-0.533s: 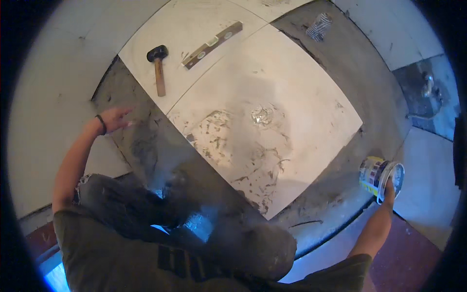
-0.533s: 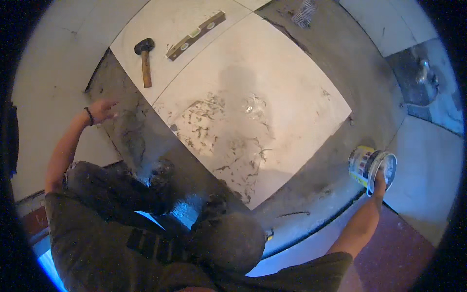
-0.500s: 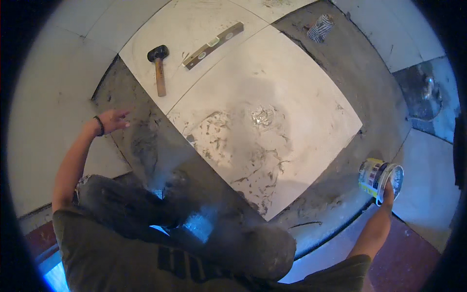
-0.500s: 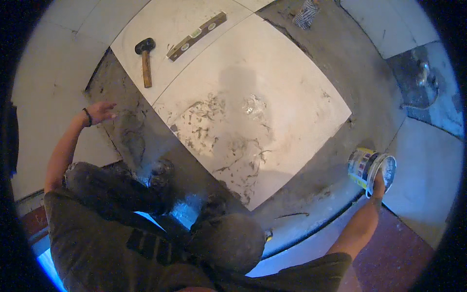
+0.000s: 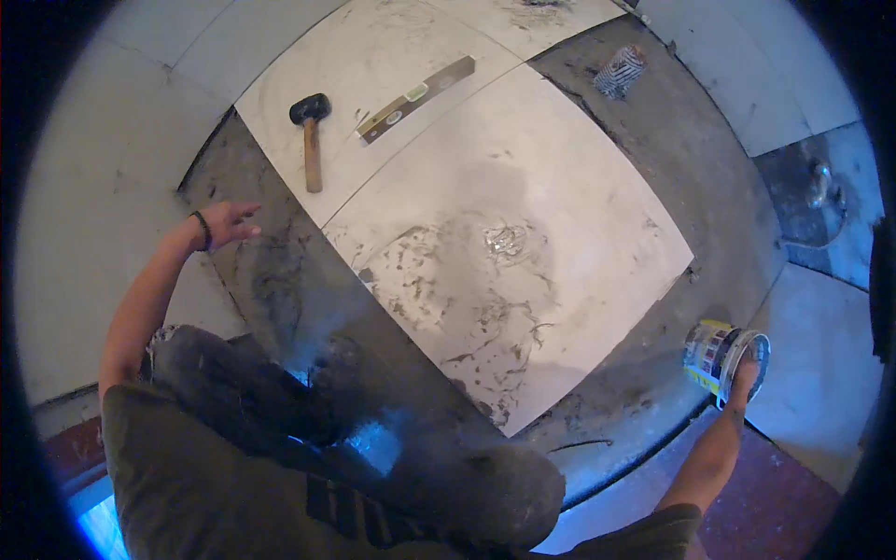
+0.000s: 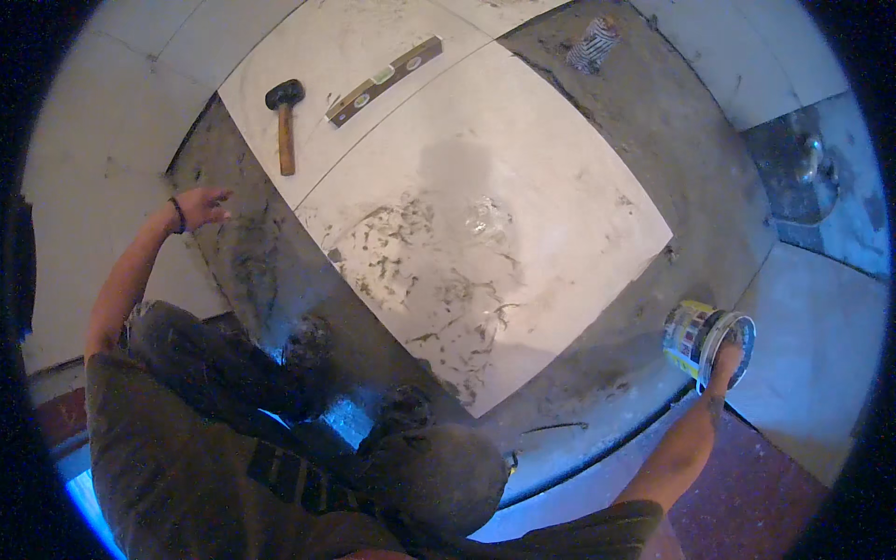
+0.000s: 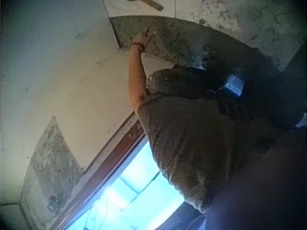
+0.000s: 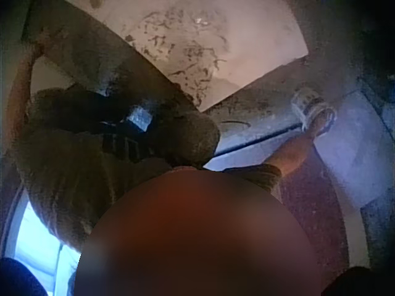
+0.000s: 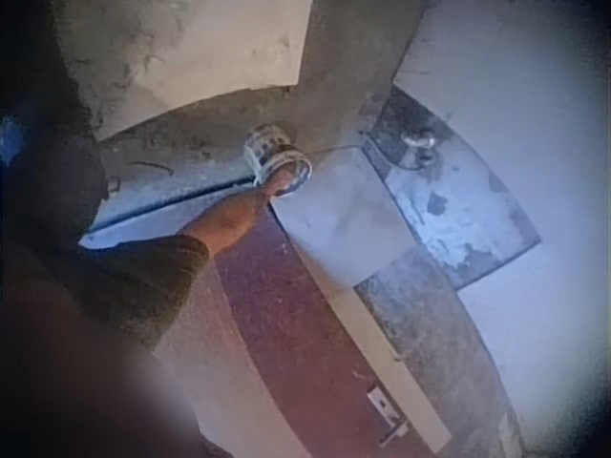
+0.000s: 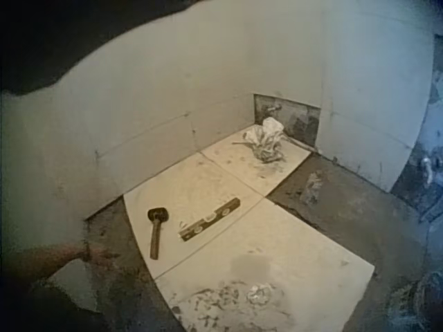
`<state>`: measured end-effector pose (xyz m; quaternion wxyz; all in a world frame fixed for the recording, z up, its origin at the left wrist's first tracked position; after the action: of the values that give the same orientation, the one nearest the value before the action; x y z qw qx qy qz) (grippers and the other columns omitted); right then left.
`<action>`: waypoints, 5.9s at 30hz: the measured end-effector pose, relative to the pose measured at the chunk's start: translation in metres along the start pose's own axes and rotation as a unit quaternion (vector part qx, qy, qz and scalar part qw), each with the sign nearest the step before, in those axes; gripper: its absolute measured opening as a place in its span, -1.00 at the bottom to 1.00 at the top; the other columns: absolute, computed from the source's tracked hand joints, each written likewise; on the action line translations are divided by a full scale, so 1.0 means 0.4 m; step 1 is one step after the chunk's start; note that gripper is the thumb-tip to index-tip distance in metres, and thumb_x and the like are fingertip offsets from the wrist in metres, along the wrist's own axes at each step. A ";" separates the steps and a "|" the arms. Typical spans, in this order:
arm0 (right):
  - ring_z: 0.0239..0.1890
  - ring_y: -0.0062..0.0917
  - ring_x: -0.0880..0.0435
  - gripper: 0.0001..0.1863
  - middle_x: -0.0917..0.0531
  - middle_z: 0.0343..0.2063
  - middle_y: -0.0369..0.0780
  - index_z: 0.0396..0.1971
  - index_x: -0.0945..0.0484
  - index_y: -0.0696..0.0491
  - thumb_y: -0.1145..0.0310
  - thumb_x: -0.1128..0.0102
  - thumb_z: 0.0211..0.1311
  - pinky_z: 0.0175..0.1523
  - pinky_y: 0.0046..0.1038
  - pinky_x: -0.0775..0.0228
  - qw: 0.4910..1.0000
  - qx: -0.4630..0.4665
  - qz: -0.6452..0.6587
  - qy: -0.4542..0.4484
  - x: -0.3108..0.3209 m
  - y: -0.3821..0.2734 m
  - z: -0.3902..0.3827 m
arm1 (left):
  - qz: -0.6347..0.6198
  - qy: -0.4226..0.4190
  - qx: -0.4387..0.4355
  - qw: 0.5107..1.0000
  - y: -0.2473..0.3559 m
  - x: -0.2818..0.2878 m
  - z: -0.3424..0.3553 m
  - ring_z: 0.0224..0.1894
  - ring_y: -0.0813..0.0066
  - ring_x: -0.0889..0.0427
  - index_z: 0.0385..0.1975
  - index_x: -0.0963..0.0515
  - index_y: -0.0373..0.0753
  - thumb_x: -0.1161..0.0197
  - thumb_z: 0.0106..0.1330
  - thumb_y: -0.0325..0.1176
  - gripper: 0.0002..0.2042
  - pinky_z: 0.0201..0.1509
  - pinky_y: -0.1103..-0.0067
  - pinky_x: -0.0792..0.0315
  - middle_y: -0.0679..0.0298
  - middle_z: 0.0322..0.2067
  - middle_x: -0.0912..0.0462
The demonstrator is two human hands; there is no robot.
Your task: The person installs a tile onto a bed of mortar by hand, checks the alignment with a level, and taps the tile into place using a rubber mallet before wiping the surface with a sponge.
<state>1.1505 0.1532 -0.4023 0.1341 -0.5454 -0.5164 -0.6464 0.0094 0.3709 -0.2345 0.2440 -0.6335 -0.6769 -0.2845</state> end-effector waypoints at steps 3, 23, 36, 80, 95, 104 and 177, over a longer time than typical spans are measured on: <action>-0.25 -0.27 -0.71 -0.61 -0.74 -0.30 -0.08 -0.03 -0.67 0.04 0.06 -0.11 0.41 -0.16 -0.20 -0.56 0.981 -0.114 0.149 0.051 0.133 -0.009 -0.040 | 0.045 -0.015 0.026 0.999 0.009 0.009 -0.002 0.19 -0.02 -0.62 0.36 -0.39 -0.28 -0.30 0.36 0.07 -0.30 0.28 0.26 -0.47 -0.07 0.16 -0.62; -0.05 0.01 -0.65 -0.51 -0.66 -0.11 0.09 0.06 -0.65 0.13 0.18 -0.28 0.16 0.08 -0.04 -0.51 0.856 0.293 0.381 0.188 0.983 -1.672 -0.257 | 0.118 -0.158 -0.141 0.970 0.102 -0.364 0.134 0.17 -0.06 -0.63 0.16 -0.57 -0.24 -0.26 0.39 0.00 -0.50 0.24 0.16 -0.50 -0.03 0.08 -0.68; -0.01 -0.11 -0.66 -0.54 -0.64 -0.04 0.01 0.19 -0.42 0.07 0.32 -0.20 0.31 0.13 -0.15 -0.48 0.632 0.526 0.536 -0.193 1.084 -1.963 -0.817 | 0.154 -0.054 0.096 0.982 -0.203 -0.213 0.121 0.10 0.03 -0.69 0.08 -0.62 -0.12 -0.20 0.32 -0.26 -0.66 0.12 0.15 -0.58 0.07 0.02 -0.72; 0.01 -0.20 -0.57 -0.66 -0.64 -0.12 -0.17 -0.06 -0.64 0.06 0.43 -0.11 0.13 0.13 -0.17 -0.40 0.545 0.786 0.290 -0.008 0.789 -1.395 -0.904 | 0.158 0.168 -0.034 0.972 0.162 -0.427 0.254 0.42 -0.02 -0.37 0.41 -0.29 -0.18 -0.09 0.36 -0.39 -0.43 0.33 0.01 -0.42 0.17 0.48 -0.26; -0.24 -0.43 -0.61 -0.54 -0.69 -0.29 -0.11 0.16 -0.61 0.12 0.34 -0.07 0.27 -0.04 -0.39 -0.44 0.826 0.074 0.525 -0.192 0.460 -0.390 -0.754 | 0.396 -0.147 -0.120 0.899 0.204 -0.288 0.333 0.24 0.04 -0.61 0.12 -0.61 -0.26 -0.10 0.38 -0.28 -0.62 0.26 0.14 -0.51 0.00 0.21 -0.59; -0.17 -0.36 -0.67 -0.43 -0.73 -0.18 -0.08 0.05 -0.60 0.19 -0.03 -0.31 0.33 -0.05 -0.30 -0.48 0.896 -0.129 0.426 -0.011 0.335 0.018 -0.211 | 0.142 0.108 -0.115 0.977 0.390 -0.330 0.316 0.35 0.01 -0.43 0.37 -0.32 -0.21 -0.23 0.31 -0.19 -0.39 0.40 0.25 -0.38 -0.01 0.36 -0.39; 0.38 -0.15 -0.44 -0.36 -0.47 0.35 -0.01 0.39 -0.36 0.13 0.46 -0.15 0.27 0.46 -0.22 -0.24 0.752 0.096 0.636 0.146 0.611 -1.097 -0.284 | 0.047 0.266 -0.228 0.935 0.420 -0.434 0.264 0.47 -0.12 -0.20 0.31 -0.39 -0.21 -0.35 0.28 -0.11 -0.38 0.46 -0.02 -0.16 -0.08 0.43 -0.23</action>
<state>0.6725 0.3451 -0.4103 0.6400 -0.6307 -0.0840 -0.4307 0.1934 0.3254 -0.4179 0.2776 -0.6039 -0.4738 -0.5777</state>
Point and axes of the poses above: each hand's wrist, its own z-axis towards the middle knuckle, its own x-axis out of the back of the hand, y = z × x, the point moved 2 cm from there along z, towards the middle knuckle
